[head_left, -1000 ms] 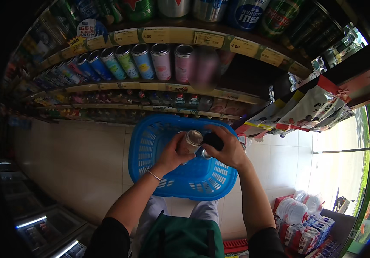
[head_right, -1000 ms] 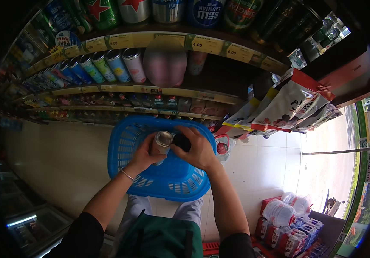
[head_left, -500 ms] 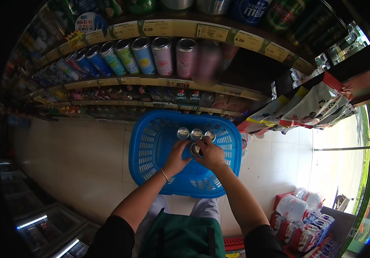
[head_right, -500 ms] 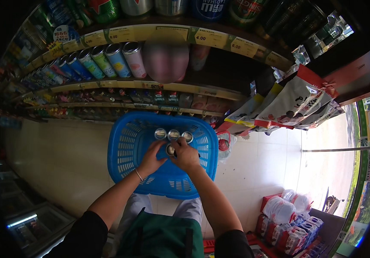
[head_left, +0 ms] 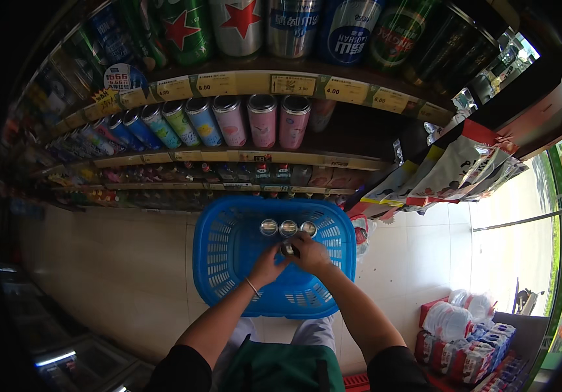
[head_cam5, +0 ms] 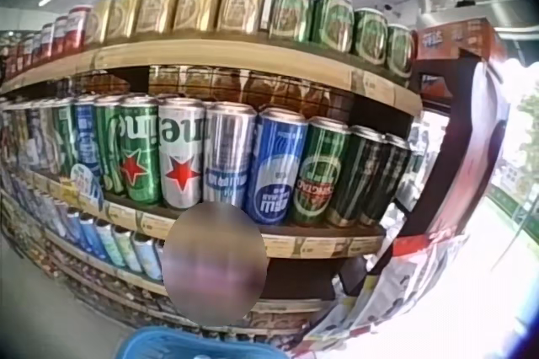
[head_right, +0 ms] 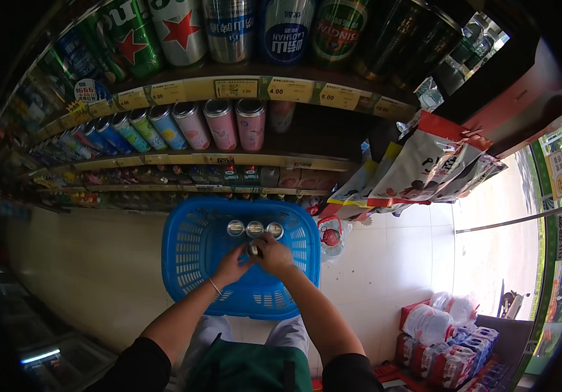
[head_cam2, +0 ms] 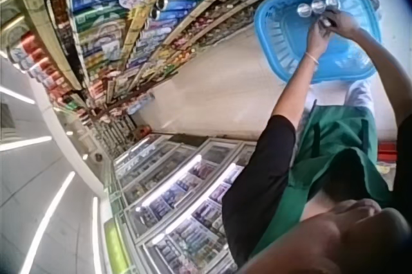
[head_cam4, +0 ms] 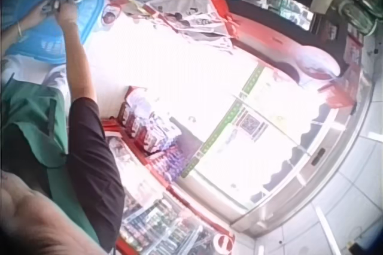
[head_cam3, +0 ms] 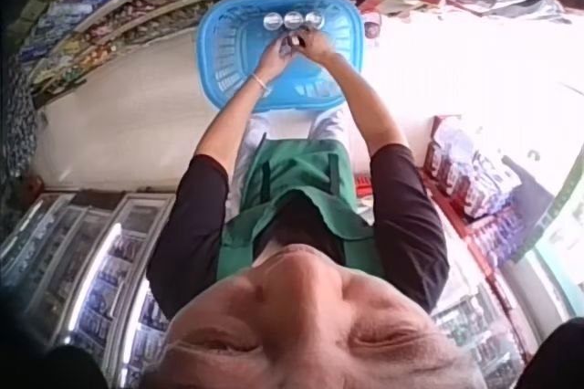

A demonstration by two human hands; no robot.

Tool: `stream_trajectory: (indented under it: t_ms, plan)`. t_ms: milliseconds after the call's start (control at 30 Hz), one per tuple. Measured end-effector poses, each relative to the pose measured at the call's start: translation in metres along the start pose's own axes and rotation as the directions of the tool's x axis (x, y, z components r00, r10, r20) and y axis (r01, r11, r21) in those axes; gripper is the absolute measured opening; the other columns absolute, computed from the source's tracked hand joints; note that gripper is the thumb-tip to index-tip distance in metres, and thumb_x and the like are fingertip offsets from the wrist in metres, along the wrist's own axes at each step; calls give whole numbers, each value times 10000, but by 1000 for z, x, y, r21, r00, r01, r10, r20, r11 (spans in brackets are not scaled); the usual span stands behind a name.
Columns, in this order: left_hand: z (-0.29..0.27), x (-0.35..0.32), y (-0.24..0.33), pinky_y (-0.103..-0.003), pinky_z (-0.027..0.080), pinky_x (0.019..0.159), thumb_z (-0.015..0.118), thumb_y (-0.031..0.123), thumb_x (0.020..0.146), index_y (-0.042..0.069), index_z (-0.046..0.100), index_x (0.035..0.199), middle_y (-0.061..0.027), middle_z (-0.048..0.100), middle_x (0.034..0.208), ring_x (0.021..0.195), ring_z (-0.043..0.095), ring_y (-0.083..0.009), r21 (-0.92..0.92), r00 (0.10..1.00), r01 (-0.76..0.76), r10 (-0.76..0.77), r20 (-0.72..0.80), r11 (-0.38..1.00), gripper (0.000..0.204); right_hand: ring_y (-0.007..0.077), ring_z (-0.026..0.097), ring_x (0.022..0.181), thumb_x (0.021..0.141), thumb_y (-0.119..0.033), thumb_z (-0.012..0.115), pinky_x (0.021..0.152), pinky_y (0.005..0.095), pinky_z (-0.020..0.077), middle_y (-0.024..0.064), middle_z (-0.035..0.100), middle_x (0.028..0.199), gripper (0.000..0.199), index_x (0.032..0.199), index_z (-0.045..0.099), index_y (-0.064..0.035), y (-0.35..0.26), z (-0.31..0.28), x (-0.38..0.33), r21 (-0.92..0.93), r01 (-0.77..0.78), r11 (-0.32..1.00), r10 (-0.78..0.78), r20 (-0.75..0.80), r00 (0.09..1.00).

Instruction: The person repeatedly picks cans from a refrigerated shelf and places them into a blue basket. The person handles cans one at a time, transferring them from the shelf to the basket until the basket is full.

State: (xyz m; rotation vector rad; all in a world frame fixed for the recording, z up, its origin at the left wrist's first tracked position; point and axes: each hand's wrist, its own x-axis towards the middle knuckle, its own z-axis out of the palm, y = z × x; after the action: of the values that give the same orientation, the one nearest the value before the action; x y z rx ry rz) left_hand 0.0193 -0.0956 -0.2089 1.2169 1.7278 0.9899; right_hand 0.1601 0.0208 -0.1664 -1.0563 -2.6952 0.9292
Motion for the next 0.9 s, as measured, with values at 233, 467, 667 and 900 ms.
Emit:
stream_trajectory:
  t_ms: [233,467,667,900]
  plan:
    - [-46,51,64,-379,520,893,689,202,883,69,553,1254,-136,560,1241,1138,572,-281,-149,987,-118,99,-128,982,417,348,650,904,820,-298,707,775,399,519,166,645,1047,349,1073,653,-64,-13,-146,84,146,78,986,23,-589,808]
    - [-73,105,160,-379,513,922,672,186,896,59,535,1262,-128,550,1281,1167,563,-270,-223,960,-261,229,-159,939,411,335,594,1092,780,-490,701,887,415,488,135,624,1174,529,1179,619,-152,-23,-237,196,-61,-111,992,52,-608,792]
    - [-78,113,183,-382,504,946,652,147,909,37,514,1279,-125,533,1316,1202,535,-263,-274,973,-227,207,-99,935,410,269,568,1146,779,-619,622,985,414,423,34,627,1196,550,1168,638,-231,-12,-235,224,-524,-283,803,-111,-599,793]
    - [-81,123,189,-362,516,901,663,141,904,39,507,1286,-106,552,1290,1167,553,-232,-309,979,-182,142,-147,933,425,300,646,931,732,-458,722,783,406,516,61,666,1086,421,1047,673,-183,-49,-250,173,-257,-96,962,-55,-522,851]
